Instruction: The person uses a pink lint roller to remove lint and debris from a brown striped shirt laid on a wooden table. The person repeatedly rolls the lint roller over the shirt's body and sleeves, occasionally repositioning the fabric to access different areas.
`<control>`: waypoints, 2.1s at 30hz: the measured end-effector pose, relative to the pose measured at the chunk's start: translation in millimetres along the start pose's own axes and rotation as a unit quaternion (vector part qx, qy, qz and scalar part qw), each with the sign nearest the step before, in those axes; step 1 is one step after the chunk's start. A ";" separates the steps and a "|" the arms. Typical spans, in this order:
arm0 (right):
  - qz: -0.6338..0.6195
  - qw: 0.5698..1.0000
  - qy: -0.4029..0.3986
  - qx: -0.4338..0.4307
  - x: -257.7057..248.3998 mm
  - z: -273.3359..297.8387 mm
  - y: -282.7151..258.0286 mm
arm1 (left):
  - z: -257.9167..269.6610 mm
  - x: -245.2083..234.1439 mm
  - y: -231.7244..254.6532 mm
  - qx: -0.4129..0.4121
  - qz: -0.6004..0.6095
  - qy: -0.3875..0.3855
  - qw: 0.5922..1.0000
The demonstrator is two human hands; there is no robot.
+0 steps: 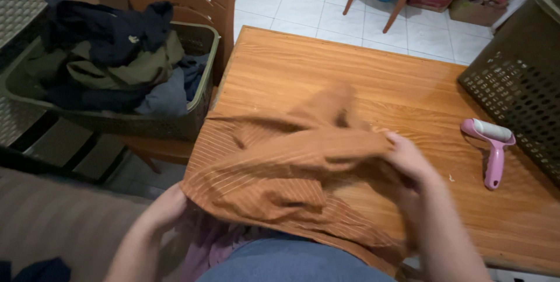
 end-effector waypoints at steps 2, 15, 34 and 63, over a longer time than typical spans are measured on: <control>-0.108 0.992 -0.002 0.058 -16.2 65.1 37.5 | -5.7 -6.3 6.3 0.125 -0.038 -0.116 0.985; 0.037 0.965 0.257 0.031 -114.8 161.8 36.1 | -116.0 190.5 280.5 0.272 0.152 -0.365 0.877; 0.034 0.995 0.084 0.029 66.8 63.9 58.5 | -87.7 140.1 75.8 0.422 -0.615 0.101 0.659; -0.607 0.633 0.365 -0.312 -122.4 223.5 145.4 | -69.4 109.1 91.8 0.364 -0.701 -0.036 0.613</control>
Point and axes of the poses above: each hand's wrist, its own z-axis away from the middle knuckle, its own x-axis out of the palm, y = z × x, the point moved 6 cm from there along -z, towards the middle knuckle, and after that the axes turned 10 degrees about -y, right-handed, at the moved point
